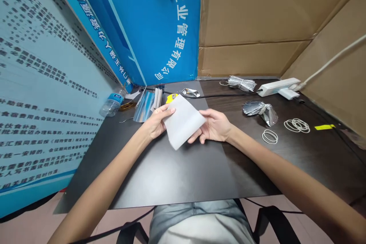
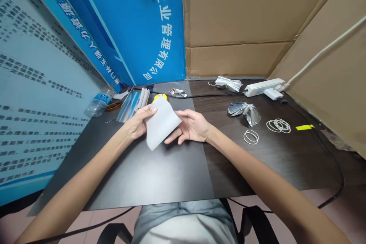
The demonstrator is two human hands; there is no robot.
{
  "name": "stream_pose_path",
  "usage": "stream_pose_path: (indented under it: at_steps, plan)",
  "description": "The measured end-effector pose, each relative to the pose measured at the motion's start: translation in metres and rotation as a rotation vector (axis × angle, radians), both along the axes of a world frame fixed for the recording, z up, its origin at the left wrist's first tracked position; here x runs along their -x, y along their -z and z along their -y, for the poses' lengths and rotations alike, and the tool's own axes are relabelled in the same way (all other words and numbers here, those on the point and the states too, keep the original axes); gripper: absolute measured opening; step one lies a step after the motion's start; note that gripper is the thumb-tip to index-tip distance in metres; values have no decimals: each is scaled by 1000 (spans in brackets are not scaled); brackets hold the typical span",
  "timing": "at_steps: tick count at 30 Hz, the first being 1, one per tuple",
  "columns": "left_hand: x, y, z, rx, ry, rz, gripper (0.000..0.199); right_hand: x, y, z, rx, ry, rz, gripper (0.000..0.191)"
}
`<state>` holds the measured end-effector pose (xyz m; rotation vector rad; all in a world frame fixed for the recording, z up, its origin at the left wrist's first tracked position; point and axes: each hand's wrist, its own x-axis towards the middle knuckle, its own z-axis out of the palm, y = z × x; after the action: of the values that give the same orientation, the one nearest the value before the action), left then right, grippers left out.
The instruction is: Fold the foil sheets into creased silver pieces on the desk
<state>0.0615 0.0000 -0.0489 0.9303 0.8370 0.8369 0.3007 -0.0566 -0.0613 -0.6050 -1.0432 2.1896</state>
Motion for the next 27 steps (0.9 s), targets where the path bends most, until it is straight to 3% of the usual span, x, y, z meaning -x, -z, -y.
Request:
stream_pose_path:
  at_steps: [4,10,14,18,20,23,27]
  plan:
    - [-7,9,1,-33,-164,65,58,10,9,0,-58,172,61,54]
    - [-12,18,7,-156,-209,38,60,25,17,-4,-138,433,138,55]
    - [-14,24,8,-219,-244,-32,64,29,17,-6,-212,451,136,67]
    - [-17,30,12,-424,-302,-230,78,35,20,-7,-202,476,45,77]
    - [-18,29,16,-511,-292,-322,70,38,23,-8,-183,506,25,74]
    - [-19,25,22,-503,-271,-401,56,41,24,-7,-149,555,68,66]
    - [-20,19,27,-467,-253,-451,69,44,18,-2,-167,538,99,73]
